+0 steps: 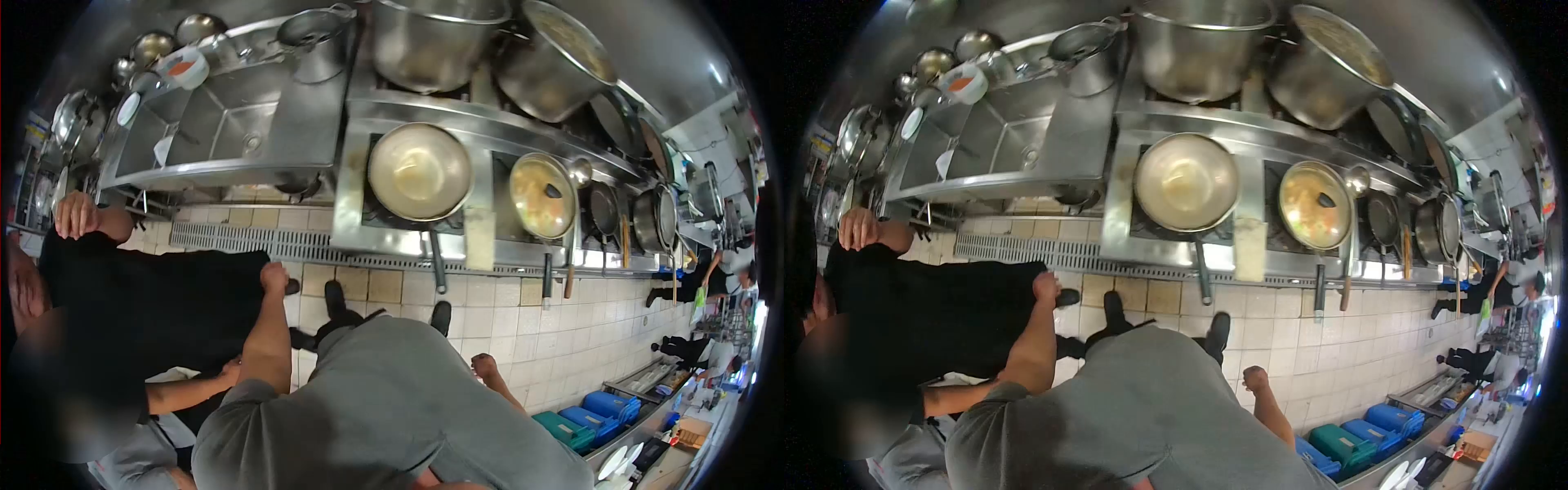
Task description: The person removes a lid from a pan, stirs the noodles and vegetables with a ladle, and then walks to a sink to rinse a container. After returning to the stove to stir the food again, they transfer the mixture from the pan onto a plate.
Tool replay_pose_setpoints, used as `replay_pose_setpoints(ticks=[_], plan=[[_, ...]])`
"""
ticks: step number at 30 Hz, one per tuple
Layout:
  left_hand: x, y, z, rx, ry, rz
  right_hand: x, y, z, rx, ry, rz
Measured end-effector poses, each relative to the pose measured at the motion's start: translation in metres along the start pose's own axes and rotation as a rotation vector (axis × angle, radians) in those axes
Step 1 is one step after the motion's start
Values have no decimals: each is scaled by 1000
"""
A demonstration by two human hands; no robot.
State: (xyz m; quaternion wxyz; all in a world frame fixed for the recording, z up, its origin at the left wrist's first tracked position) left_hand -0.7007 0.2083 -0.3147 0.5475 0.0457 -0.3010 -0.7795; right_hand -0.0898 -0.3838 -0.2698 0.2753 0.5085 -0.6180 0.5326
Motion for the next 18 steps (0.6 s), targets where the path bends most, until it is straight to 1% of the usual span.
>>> replay_pose_setpoints(ticks=[1, 2, 3, 4, 5, 7, 8, 9, 10, 11, 13, 14, 15, 16, 17, 18], plan=[[12, 49, 48, -42, -24, 588, 15, 15, -17, 23, 14, -15], [18, 123, 108, -328, -109, 871, 21, 31, -42, 408, -403, -117], [11, 123, 137, -328, -109, 882, 30, 54, -75, 775, -828, -214], [5, 117, 157, -288, -73, 859, 77, 62, -133, 634, -624, -27], [-3, 110, 169, -244, -39, 829, 90, 79, -172, 286, -209, -14], [-21, 76, 192, 118, 84, 708, 74, 112, -194, 61, -307, 37], [-31, 67, 207, 4, 124, 735, 91, 117, -220, 62, -298, 49], [-45, 33, 212, 335, 178, 560, 127, 112, -277, -11, -273, 42], [-51, 55, 240, -28, 217, 833, 146, 107, -313, -84, -251, 32], [-62, 55, 258, -18, 218, 828, 135, 107, -317, -80, -253, 42], [-78, 42, 288, 77, 325, 866, 97, 110, -325, -147, -394, -110], [-85, 47, 303, 86, 340, 878, 82, 110, -331, -26, -359, -48], [-90, 54, 324, 71, 401, 897, 59, 109, -335, -18, -377, -62], [-92, 53, 341, 40, 451, 916, 41, 108, -327, 170, -430, -20], [-97, 46, 354, 18, 456, 930, 33, 112, -323, 355, -483, 23], [-108, 39, 372, -49, 488, 951, 40, 110, -332, 356, -400, 50]])
Point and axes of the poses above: each hand's wrist, its own x-axis away from the middle knuckle, its own y-axis out of the palm, z = x × y, the point moved 2 cm from there along -x, towards the middle knuckle, and after that the axes turned 1 degree about y, right-handed, at the moved point
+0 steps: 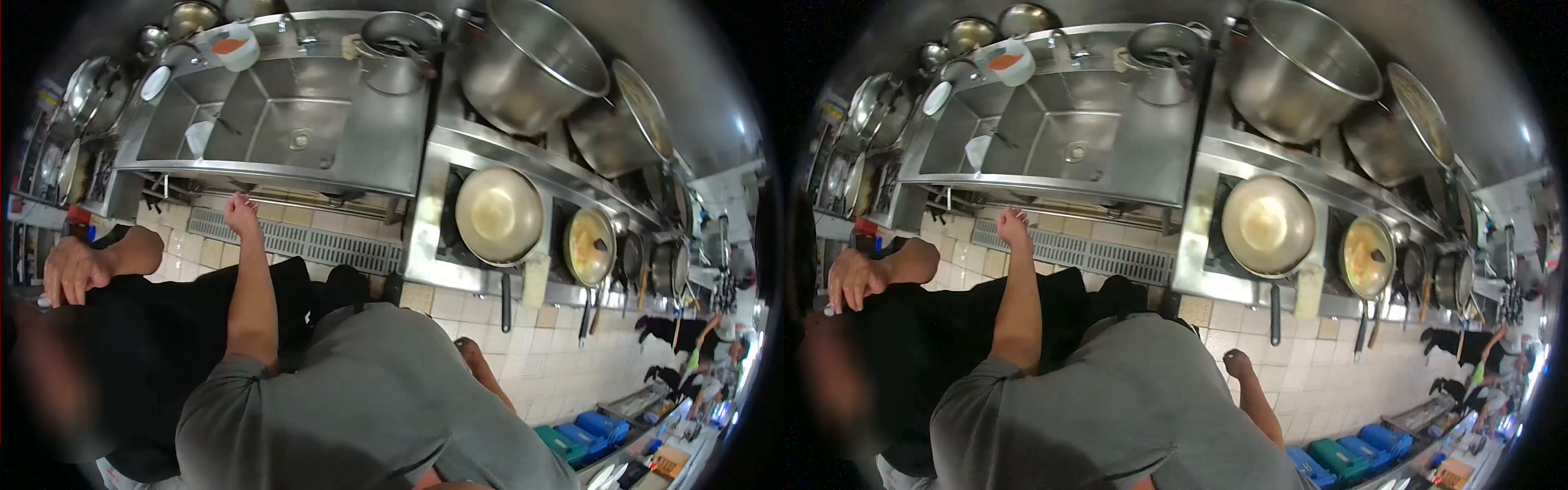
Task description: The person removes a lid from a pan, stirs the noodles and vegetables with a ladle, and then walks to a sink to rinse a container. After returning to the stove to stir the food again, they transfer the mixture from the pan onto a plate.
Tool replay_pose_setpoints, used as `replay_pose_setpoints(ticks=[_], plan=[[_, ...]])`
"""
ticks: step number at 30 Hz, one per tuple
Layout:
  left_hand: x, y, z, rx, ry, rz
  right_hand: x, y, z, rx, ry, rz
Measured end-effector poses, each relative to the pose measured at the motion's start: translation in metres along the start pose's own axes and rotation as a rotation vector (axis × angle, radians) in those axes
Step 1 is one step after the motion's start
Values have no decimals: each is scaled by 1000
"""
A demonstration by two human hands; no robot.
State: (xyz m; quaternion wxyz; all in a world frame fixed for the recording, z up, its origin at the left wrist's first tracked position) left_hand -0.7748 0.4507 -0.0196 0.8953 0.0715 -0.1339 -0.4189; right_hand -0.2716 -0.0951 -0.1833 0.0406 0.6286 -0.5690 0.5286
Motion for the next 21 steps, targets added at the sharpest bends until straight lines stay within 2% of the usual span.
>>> replay_pose_setpoints(ticks=[1, 3, 5, 7, 11, 13, 14, 17, 18, 19, 21], plan=[[-21, 6, 12, -42, 58, 15, 1, -9, -11, 15, 82, 13], [-80, 5, 24, -7, 135, 72, -14, -1, -16, 122, -103, -72], [-135, 19, 44, 36, 207, 112, -53, 53, 24, -139, 31, -132], [-182, 29, 63, 26, 312, 214, -53, 54, -17, -91, 84, -127], [-339, 28, 47, -153, 302, 305, -66, 45, -98, -96, 146, -91], [-385, 31, 41, -435, 161, 264, -70, 40, -136, -108, 185, -79], [-402, 32, 40, -438, 148, 268, -73, 37, -154, -111, 203, -77], [-458, 33, 38, -708, 127, 140, -76, 26, -205, -117, 264, -68], [-484, 26, 22, -887, 217, 135, -74, 22, -220, -115, 285, -70], [-518, 10, 3, -1160, 286, -61, -75, 17, -234, -112, 303, -64], [-612, -26, -68, -1753, 500, -200, -73, 10, -256, -97, 337, -65]])
Point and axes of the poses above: each hand's wrist, its own x-axis away from the middle knuckle, its own y-axis out of the palm, z = x × y, the point moved 2 cm from there along -x, towards the middle knuckle, and after that the axes turned 1 degree about y, right-handed, at the moved point
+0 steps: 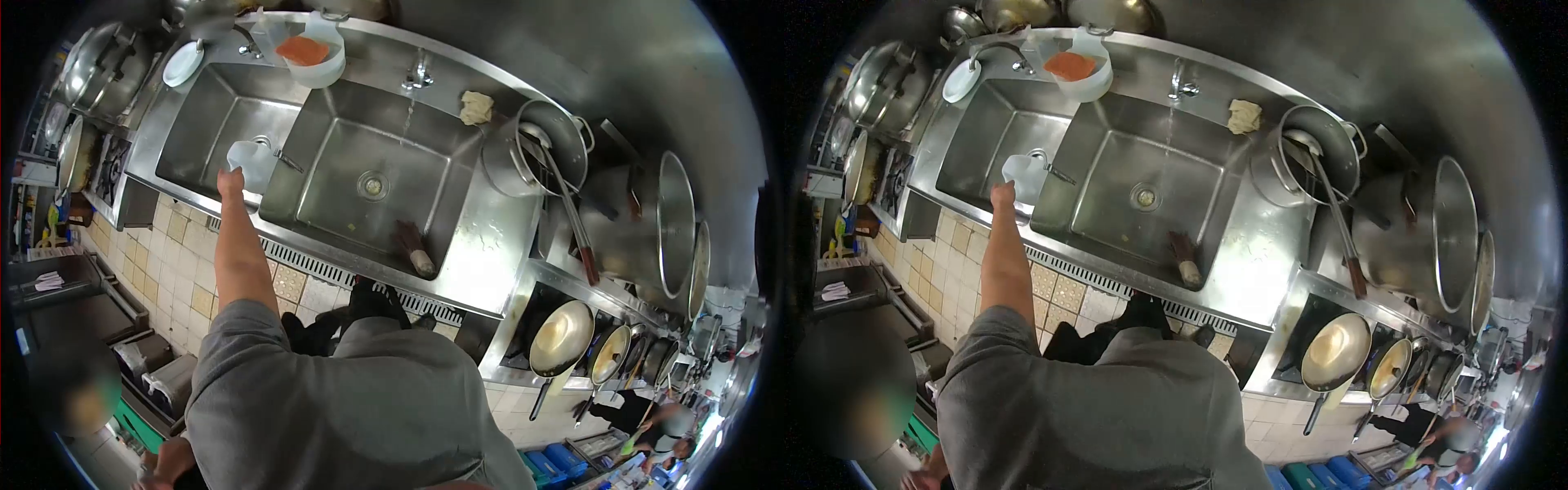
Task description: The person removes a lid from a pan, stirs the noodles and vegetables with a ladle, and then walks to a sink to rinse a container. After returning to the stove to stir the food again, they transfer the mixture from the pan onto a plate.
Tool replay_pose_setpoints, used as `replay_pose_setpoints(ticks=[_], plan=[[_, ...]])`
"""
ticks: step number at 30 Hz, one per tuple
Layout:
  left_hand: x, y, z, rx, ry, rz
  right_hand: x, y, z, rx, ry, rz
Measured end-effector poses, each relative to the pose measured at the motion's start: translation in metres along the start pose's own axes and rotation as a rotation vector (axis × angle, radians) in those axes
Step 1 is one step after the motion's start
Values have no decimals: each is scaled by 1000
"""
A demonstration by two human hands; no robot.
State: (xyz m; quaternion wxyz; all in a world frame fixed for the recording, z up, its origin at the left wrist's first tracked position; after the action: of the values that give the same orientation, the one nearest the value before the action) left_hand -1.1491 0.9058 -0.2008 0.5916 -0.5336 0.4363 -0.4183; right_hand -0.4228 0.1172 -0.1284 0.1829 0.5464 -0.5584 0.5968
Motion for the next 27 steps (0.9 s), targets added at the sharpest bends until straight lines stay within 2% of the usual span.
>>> replay_pose_setpoints(ticks=[3, 8, 10, 12, 14, 16, 18, 19, 21, 22, 23, 24, 25, 26, 27], plan=[[32, -73, 56, 61, -81, -182, 12, 2, -17, 11, 36, 11], [14, -29, 56, 12, -92, -310, 43, -1, -26, -8, 103, 50], [16, -36, 53, 166, -435, -79, 48, 2, -30, -17, 113, 58], [10, -103, 72, 260, -420, 148, 55, 4, -31, -39, 130, 65], [4, -175, 88, 373, -232, 331, 58, 16, -38, -62, 139, 72], [31, -282, 140, 441, -120, 486, 56, 30, -38, -76, 139, 83], [51, -348, 176, 1065, 14, 463, 59, 34, -38, -95, 140, 93], [62, -374, 194, 1073, 29, 461, 59, 38, -36, -108, 140, 98], [80, -407, 234, 1221, 150, 223, 58, 39, -30, -136, 140, 114], [88, -404, 253, 1203, 221, 153, 55, 50, -34, -144, 132, 119], [87, -379, 268, 1132, 334, 92, 59, 51, -32, -162, 138, 127], [91, -344, 284, 1077, 342, -5, 57, 65, -34, -176, 132, 132], [125, -357, 324, 1046, 375, -101, 57, 76, -34, -190, 131, 132], [142, -344, 349, 832, 353, -267, 63, 85, -33, -200, 134, 134], [154, -299, 367, 1077, 393, -368, 70, 88, -34, -219, 138, 136]])
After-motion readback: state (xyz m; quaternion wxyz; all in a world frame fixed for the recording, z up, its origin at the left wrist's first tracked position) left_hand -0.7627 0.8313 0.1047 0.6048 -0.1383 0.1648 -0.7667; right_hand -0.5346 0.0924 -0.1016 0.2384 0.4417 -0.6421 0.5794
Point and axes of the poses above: each hand's wrist, its own x-axis away from the middle knuckle, its own y-axis out of the palm, z = x × y, the point moved 2 cm from there along -x, towards the middle knuckle, and after that the axes turned 1 degree about y, right-handed, at the moved point
